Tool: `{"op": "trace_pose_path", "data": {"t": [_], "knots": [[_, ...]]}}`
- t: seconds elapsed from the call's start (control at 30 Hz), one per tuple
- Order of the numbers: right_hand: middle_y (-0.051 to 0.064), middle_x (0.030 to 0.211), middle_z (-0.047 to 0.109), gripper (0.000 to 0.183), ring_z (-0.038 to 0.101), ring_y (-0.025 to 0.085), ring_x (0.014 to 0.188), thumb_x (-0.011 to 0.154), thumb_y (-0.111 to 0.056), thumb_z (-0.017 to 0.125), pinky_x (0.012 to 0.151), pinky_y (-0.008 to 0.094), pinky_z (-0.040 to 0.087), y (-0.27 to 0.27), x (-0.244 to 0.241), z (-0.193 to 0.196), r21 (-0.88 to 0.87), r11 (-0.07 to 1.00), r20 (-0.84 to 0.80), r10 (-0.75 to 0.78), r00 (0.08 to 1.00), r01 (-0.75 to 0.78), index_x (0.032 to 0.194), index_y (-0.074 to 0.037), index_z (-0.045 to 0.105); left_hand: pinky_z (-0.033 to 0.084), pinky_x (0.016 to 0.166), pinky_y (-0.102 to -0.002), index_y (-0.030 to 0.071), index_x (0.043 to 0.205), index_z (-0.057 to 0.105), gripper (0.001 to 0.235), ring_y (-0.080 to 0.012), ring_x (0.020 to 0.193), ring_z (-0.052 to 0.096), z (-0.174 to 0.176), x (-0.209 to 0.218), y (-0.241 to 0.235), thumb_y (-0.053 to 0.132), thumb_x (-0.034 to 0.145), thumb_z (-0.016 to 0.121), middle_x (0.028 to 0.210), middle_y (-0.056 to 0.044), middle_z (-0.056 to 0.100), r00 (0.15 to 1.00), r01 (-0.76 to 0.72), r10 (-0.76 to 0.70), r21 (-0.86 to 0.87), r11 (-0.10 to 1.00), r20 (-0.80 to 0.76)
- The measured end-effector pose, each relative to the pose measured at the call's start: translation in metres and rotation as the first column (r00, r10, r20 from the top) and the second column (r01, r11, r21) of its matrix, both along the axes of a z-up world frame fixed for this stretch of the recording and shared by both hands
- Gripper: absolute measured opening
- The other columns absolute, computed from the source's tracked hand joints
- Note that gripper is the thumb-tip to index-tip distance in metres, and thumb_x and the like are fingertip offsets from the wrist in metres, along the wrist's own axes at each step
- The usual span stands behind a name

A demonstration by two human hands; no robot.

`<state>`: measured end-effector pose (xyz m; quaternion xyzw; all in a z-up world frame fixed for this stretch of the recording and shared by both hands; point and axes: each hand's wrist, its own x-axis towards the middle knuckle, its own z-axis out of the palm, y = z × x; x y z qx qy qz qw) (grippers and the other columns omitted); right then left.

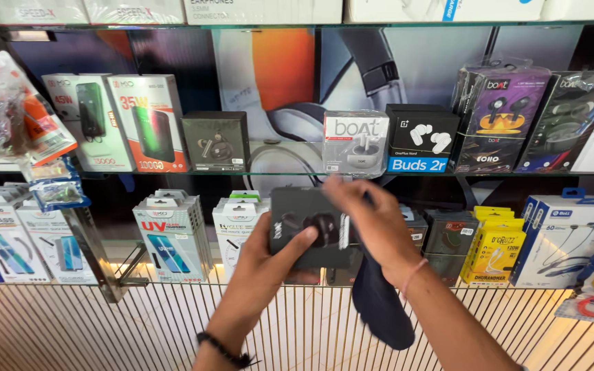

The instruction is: The person wipes the surfaces of several boxed electronics on a glass shelf using a dark cloth. They handle earbuds boxes, a power bank box, and other packaged items one at a time, wiping each before placing it back on the shelf.

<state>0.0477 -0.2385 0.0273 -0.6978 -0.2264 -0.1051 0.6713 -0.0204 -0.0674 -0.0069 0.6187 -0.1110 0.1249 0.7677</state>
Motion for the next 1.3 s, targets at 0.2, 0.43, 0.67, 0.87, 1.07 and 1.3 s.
{"op": "trace_pose_path", "data": {"t": [0.2,0.43,0.67,0.87,1.07,1.3], "knots": [[-0.001,0.088,0.059,0.054,0.054,0.012,0.085,0.106,-0.056,0.046,0.081,0.027,0.046,0.015,0.015,-0.026,0.292,0.914,-0.016,-0.289,0.957,0.281,0.099,-0.005,0.064,0.062,0.080,-0.032,0.005,0.131,0.057,0.050,-0.0148,0.097,0.071,-0.009,0.002,-0.029,0.032,0.091,0.071,0.111,-0.009,0.071,0.993,-0.097,0.106,-0.143,0.985,0.055],[0.007,0.073,0.054,0.046,0.047,0.020,0.061,0.107,-0.051,0.051,0.058,0.036,0.037,-0.003,0.000,-0.059,0.055,0.994,-0.307,-0.071,0.949,0.092,0.100,-0.010,0.069,0.065,0.078,-0.033,0.008,0.126,0.056,0.049,-0.0143,0.097,0.073,-0.019,-0.007,-0.018,0.036,0.088,0.067,0.110,-0.006,0.072,0.989,-0.151,0.146,-0.218,0.964,-0.037],[-0.006,0.082,0.061,0.039,0.055,0.003,0.072,0.099,-0.050,0.057,0.065,0.020,0.046,0.003,0.010,-0.035,0.290,0.949,-0.082,-0.103,0.991,0.123,0.093,-0.012,0.067,0.062,0.074,-0.033,0.005,0.128,0.057,0.046,-0.0171,0.095,0.071,-0.030,-0.011,-0.037,0.031,0.092,0.069,0.110,-0.007,0.071,0.995,-0.096,0.097,-0.225,0.969,-0.007],[0.002,0.070,0.047,0.051,0.041,0.012,0.056,0.103,-0.058,0.054,0.048,0.029,0.030,0.003,-0.019,-0.079,0.156,0.987,-0.331,0.022,0.943,0.031,0.103,-0.010,0.071,0.063,0.077,-0.034,0.009,0.129,0.056,0.045,-0.0175,0.098,0.072,-0.026,-0.013,-0.024,0.033,0.091,0.064,0.113,-0.007,0.071,0.985,-0.168,0.170,-0.399,0.902,-0.031],[-0.009,0.076,0.063,0.042,0.055,-0.001,0.065,0.093,-0.049,0.068,0.058,0.019,0.042,0.010,-0.023,-0.074,0.132,0.981,-0.106,0.154,0.982,-0.139,0.106,-0.010,0.074,0.057,0.092,-0.035,0.010,0.136,0.056,0.052,-0.0171,0.111,0.068,-0.036,-0.014,-0.031,0.036,0.091,0.065,0.122,-0.007,0.069,0.992,-0.128,0.118,-0.440,0.889,-0.050],[-0.003,0.068,0.062,0.033,0.047,0.005,0.052,0.082,-0.041,0.078,0.046,0.023,0.033,-0.002,-0.018,-0.041,-0.087,0.987,-0.217,0.111,0.970,-0.132,0.094,-0.010,0.078,0.065,0.080,-0.038,0.003,0.130,0.057,0.060,-0.0211,0.100,0.073,-0.029,-0.019,0.001,0.032,0.082,0.077,0.112,-0.015,0.070,0.976,-0.179,0.156,-0.151,0.972,-0.152]]}}
